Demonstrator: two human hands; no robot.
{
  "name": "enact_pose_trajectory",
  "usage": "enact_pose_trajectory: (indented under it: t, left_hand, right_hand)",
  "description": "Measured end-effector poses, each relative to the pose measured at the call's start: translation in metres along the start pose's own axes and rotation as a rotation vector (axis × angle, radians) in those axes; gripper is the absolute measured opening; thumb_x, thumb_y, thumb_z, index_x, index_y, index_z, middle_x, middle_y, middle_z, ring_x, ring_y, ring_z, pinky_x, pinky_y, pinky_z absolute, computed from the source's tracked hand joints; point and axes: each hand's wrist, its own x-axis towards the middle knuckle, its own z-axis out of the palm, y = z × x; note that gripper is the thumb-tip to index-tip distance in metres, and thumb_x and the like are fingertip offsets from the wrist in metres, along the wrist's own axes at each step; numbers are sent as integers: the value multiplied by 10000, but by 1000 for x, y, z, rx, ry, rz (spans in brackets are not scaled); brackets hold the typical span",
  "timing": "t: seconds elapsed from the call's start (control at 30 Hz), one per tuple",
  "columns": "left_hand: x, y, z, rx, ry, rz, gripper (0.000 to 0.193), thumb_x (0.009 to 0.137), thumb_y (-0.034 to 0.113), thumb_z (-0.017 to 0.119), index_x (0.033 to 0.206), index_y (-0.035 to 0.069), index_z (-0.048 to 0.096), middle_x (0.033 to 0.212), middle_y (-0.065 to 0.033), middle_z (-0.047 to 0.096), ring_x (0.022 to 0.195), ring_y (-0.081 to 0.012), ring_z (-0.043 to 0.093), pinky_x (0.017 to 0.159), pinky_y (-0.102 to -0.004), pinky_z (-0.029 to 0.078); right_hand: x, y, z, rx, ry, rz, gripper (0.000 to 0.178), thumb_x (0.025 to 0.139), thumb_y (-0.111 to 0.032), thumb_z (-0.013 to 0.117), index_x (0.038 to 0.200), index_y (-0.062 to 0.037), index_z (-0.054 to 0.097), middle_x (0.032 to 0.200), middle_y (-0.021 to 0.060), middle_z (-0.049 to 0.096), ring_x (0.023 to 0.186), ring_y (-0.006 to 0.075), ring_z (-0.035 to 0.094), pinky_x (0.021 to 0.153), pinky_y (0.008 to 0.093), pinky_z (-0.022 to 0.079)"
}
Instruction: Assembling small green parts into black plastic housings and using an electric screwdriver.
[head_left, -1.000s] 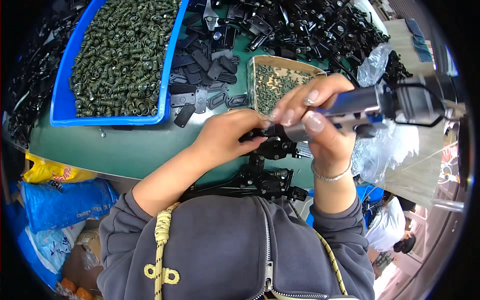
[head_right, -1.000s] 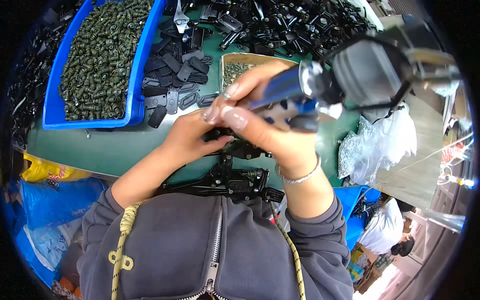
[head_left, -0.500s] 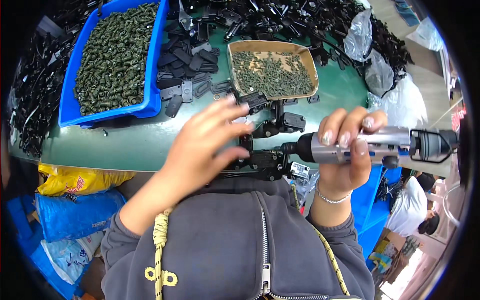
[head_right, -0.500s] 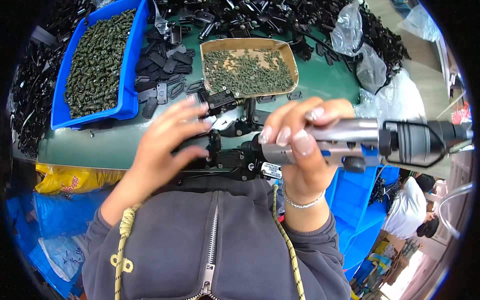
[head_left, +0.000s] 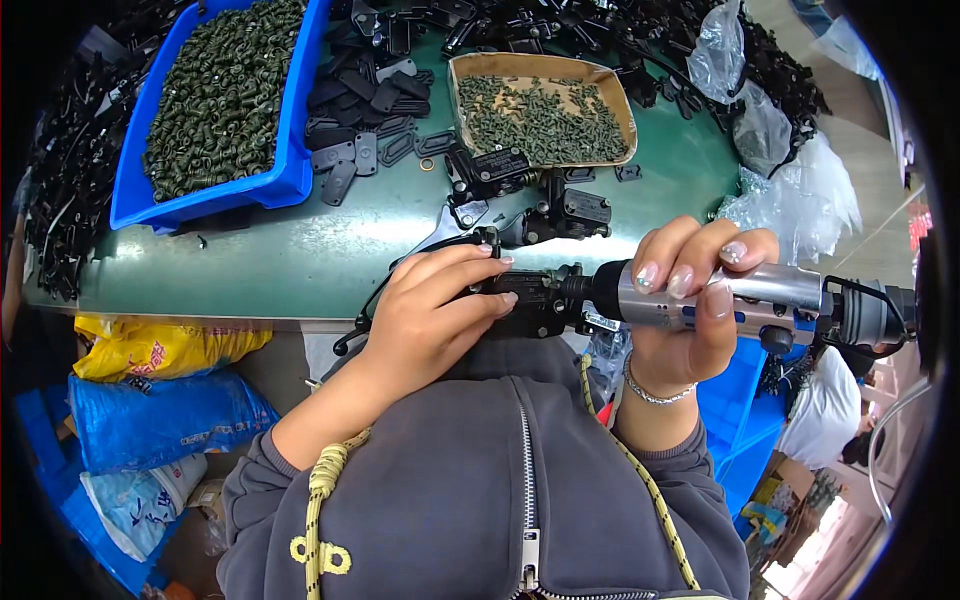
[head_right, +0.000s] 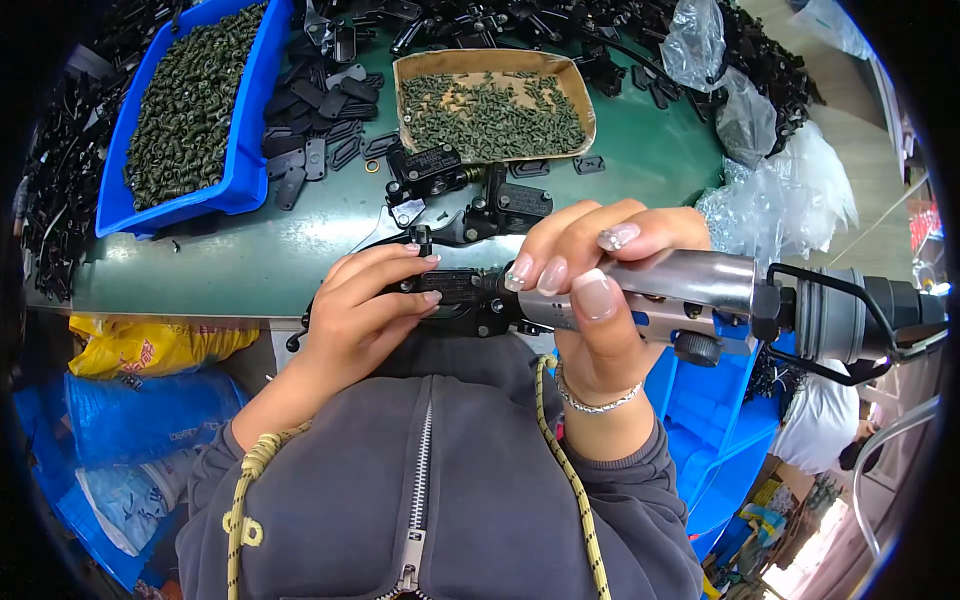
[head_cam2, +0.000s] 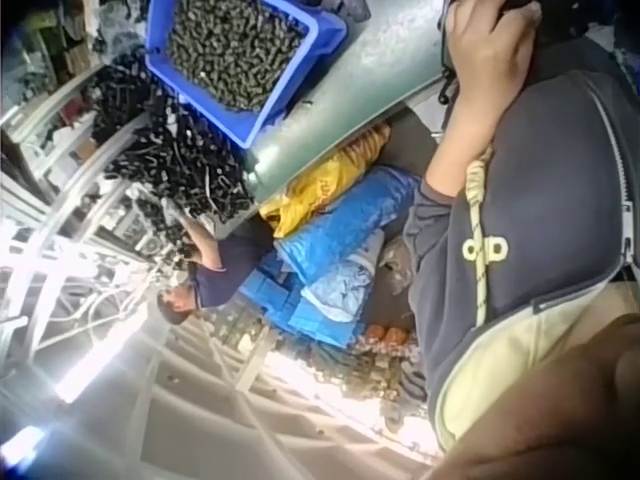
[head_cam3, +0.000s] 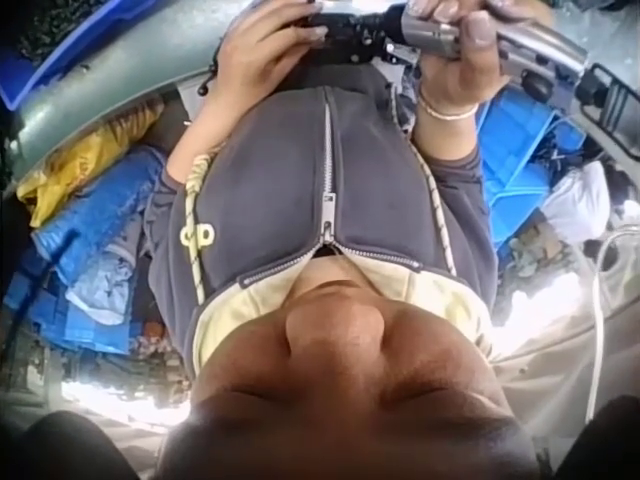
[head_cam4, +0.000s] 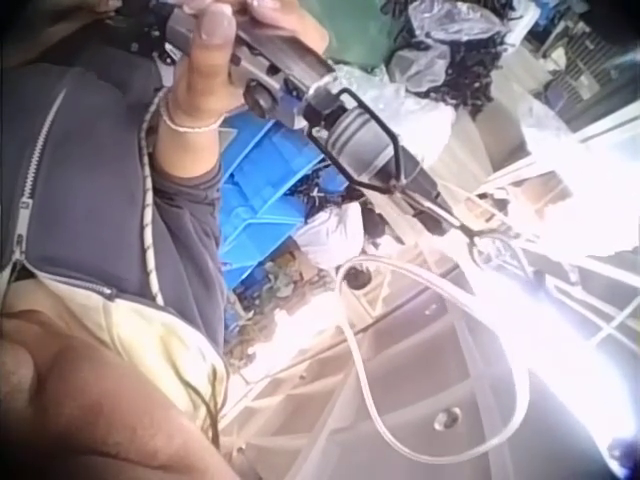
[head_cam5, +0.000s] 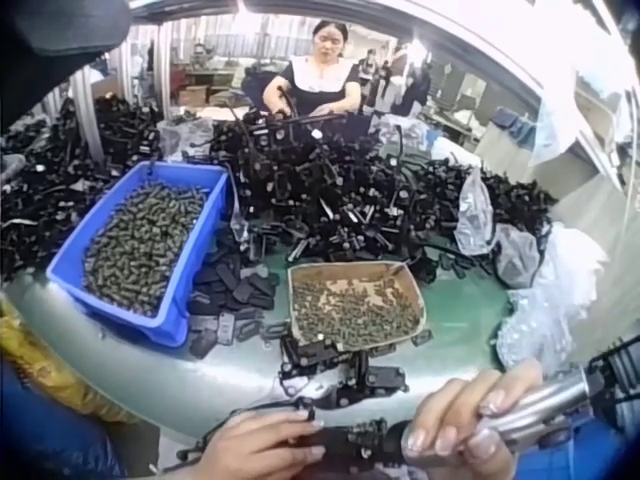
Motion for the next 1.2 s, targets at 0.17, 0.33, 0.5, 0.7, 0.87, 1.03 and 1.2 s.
enact_pose_trajectory:
  t: [0.17,0.33,0.5,0.7,0.87,1.03,1.2]
  left_hand:
    - [-1,-5,6,-15,29,36,182,748,109,773,924,120,729,1121,-36,691,981,-252,637,790,-362,524]
    - [0,-6,6,-26,20,21,186,751,110,771,932,119,727,1127,-29,689,925,-241,624,768,-342,525]
    - [1,-7,7,-2,13,32,200,742,105,768,937,129,727,1148,-11,688,895,-229,620,724,-328,532]
    - [3,-8,8,-1,6,41,215,729,104,764,936,150,731,1155,13,689,881,-210,621,667,-309,541]
    - [4,-7,6,3,-8,37,207,731,110,763,931,154,732,1148,19,692,872,-201,623,631,-297,539]
    - [3,-8,8,38,10,62,185,739,132,760,921,153,733,1141,12,696,863,-196,624,595,-285,530]
    - [2,-8,8,30,11,69,225,693,102,792,910,133,739,1142,-18,707,844,-210,623,636,-296,535]
  right_hand:
    - [-3,6,0,-22,1,6,280,878,-82,676,1058,-76,462,750,105,576,652,248,595,601,366,535]
    - [-3,7,-4,-32,-13,-7,286,874,-74,677,1065,-72,464,754,108,579,659,253,600,602,368,536]
    - [-2,9,-5,-26,8,-10,281,876,-70,665,1073,-69,464,753,107,577,656,256,598,599,366,534]
    - [-2,10,-4,-37,41,-9,272,881,-72,651,1077,-67,463,752,107,573,653,258,596,597,364,529]
    - [-1,10,-4,-50,31,-1,274,883,-76,646,1085,-66,461,755,110,571,652,257,592,608,365,528]
    - [-6,10,2,-125,115,-33,283,888,-81,639,1100,-68,453,776,115,571,662,256,592,629,368,531]
    - [-12,10,12,-254,200,-85,284,901,-102,637,1107,-73,444,794,115,571,675,258,598,648,377,537]
